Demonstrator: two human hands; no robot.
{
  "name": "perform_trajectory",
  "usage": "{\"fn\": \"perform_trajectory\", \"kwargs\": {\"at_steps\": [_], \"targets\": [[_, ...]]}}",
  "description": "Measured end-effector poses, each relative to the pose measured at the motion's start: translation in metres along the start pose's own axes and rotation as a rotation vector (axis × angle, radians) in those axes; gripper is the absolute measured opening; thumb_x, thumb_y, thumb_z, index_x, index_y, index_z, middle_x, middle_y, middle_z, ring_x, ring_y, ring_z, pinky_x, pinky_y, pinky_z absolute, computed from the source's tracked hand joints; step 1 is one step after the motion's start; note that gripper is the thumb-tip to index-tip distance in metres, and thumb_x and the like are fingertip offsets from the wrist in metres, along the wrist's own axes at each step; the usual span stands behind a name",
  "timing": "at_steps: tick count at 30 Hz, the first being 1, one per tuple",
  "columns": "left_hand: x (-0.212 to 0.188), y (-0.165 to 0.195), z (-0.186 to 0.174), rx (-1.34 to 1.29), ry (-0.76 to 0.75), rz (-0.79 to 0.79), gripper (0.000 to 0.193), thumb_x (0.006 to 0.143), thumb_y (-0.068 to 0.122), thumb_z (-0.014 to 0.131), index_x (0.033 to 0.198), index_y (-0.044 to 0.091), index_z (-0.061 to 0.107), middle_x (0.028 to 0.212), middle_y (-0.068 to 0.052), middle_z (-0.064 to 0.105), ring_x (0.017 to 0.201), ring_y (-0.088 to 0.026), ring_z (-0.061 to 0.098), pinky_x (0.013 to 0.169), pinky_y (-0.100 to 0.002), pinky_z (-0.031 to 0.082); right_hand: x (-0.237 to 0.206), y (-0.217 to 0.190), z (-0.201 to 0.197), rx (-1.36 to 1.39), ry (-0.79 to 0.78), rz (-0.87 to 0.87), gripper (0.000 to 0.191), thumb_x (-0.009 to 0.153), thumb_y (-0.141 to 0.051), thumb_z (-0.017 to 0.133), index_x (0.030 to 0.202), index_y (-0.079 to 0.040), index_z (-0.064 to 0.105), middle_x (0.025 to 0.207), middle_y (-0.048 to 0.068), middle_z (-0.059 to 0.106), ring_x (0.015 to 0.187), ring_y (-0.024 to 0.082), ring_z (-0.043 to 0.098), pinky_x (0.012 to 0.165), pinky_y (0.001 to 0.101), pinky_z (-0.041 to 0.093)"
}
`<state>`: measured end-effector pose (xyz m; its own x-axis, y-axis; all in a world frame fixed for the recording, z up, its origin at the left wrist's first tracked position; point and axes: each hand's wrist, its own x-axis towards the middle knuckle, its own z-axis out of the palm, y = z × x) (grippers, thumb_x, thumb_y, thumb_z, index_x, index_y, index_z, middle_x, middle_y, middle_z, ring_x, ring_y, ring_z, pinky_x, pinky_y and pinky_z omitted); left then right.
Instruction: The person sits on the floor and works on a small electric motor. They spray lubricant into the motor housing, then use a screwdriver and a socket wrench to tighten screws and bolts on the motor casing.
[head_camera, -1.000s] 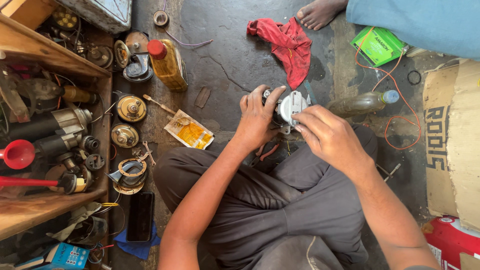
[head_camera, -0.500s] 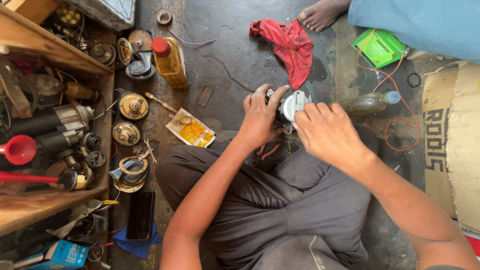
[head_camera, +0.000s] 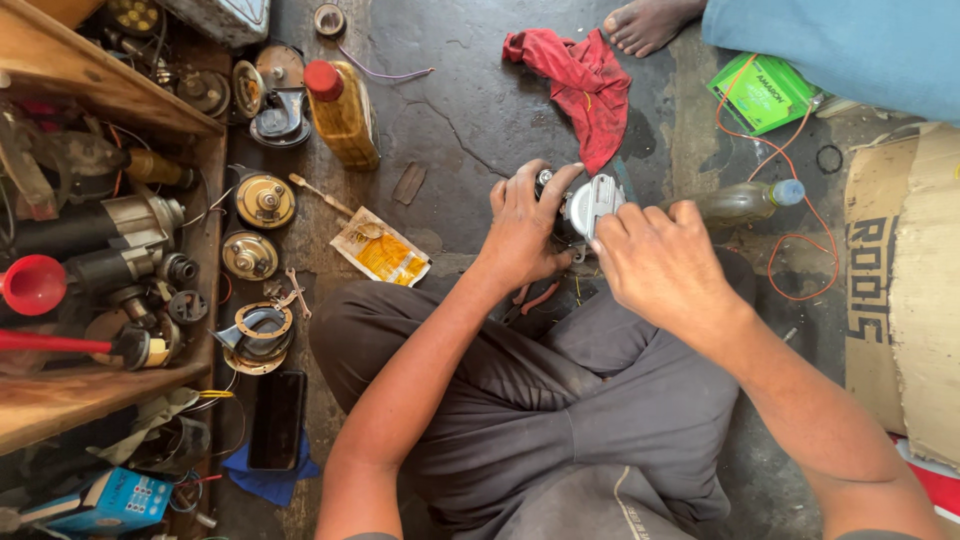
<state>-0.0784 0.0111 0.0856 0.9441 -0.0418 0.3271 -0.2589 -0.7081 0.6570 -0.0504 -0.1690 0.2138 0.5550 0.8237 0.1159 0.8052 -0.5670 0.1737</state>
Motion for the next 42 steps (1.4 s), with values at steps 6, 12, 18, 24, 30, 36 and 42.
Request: {"fn": "perform_trajectory", "kwargs": {"at_steps": [6, 12, 18, 24, 30, 36, 42], "targets": [[0.001, 0.001, -0.001, 0.015, -0.011, -0.003, 0.122, 0.048, 0.026, 0.094, 0.153, 0.023, 0.032, 0.141, -0.024, 0.040, 0.136, -0.043, 0.041, 0.111, -0.057, 0.028, 0.002, 0.000, -0.001, 0.016, 0.013, -0.014, 0.020, 0.091, -0.030, 0.069, 0.091, -0.011, 0.061, 0.079, 0.005, 0.060, 0.073, 0.024, 0.064, 0.070, 0.0426, 0.042], [0.001, 0.004, -0.005, -0.015, -0.006, -0.021, 0.116, 0.052, 0.032, 0.093, 0.152, 0.024, 0.033, 0.140, -0.023, 0.041, 0.133, -0.043, 0.042, 0.110, -0.056, 0.028, 0.006, -0.002, -0.003, -0.013, 0.005, -0.001, 0.025, 0.091, -0.036, 0.069, 0.086, -0.012, 0.063, 0.071, 0.005, 0.061, 0.066, 0.024, 0.065, 0.064, 0.0424, 0.042], [-0.005, 0.017, 0.008, -0.025, 0.231, -0.040, 0.112, 0.063, 0.037, 0.095, 0.155, 0.024, 0.033, 0.152, -0.030, 0.032, 0.139, -0.047, 0.036, 0.113, -0.055, 0.031, -0.011, 0.012, 0.037, 0.370, 0.143, 0.103, 0.025, 0.098, -0.027, 0.066, 0.082, -0.008, 0.066, 0.075, 0.013, 0.067, 0.067, 0.035, 0.064, 0.061, 0.0453, 0.046], [-0.003, 0.054, 0.037, -0.045, 0.481, -0.279, 0.115, 0.057, 0.038, 0.100, 0.150, 0.016, 0.037, 0.151, -0.028, 0.031, 0.139, -0.048, 0.036, 0.115, -0.058, 0.033, -0.041, 0.033, 0.144, 0.811, 0.200, 0.642, 0.026, 0.106, -0.018, 0.059, 0.091, 0.002, 0.060, 0.076, 0.026, 0.061, 0.073, 0.045, 0.063, 0.065, 0.0496, 0.050], [0.019, 0.007, 0.006, -0.396, 0.102, 0.072, 0.116, 0.054, 0.006, 0.091, 0.155, 0.012, 0.033, 0.160, -0.025, 0.039, 0.153, -0.043, 0.037, 0.125, -0.046, 0.036, -0.055, -0.023, 0.222, 0.712, -0.006, 0.511, 0.026, 0.080, -0.012, 0.071, 0.102, 0.001, 0.066, 0.091, 0.024, 0.070, 0.084, 0.047, 0.067, 0.071, 0.0554, 0.052], [0.035, -0.015, -0.003, -0.806, -0.218, -0.023, 0.107, 0.063, 0.005, 0.086, 0.156, 0.011, 0.033, 0.156, -0.018, 0.050, 0.149, -0.033, 0.049, 0.125, -0.041, 0.039, -0.045, -0.028, 0.233, 0.538, -0.113, 0.400, 0.021, 0.081, -0.010, 0.068, 0.100, -0.003, 0.068, 0.101, 0.019, 0.071, 0.091, 0.042, 0.068, 0.080, 0.0524, 0.054], [0.015, 0.021, 0.022, -0.522, 0.222, -0.189, 0.103, 0.066, 0.019, 0.098, 0.151, 0.011, 0.040, 0.149, -0.017, 0.048, 0.135, -0.031, 0.055, 0.114, -0.038, 0.049, -0.035, -0.036, 0.241, 0.344, -0.121, 0.447, 0.022, 0.086, -0.007, 0.062, 0.106, -0.002, 0.071, 0.100, 0.019, 0.070, 0.092, 0.038, 0.067, 0.075, 0.0497, 0.054]]}}
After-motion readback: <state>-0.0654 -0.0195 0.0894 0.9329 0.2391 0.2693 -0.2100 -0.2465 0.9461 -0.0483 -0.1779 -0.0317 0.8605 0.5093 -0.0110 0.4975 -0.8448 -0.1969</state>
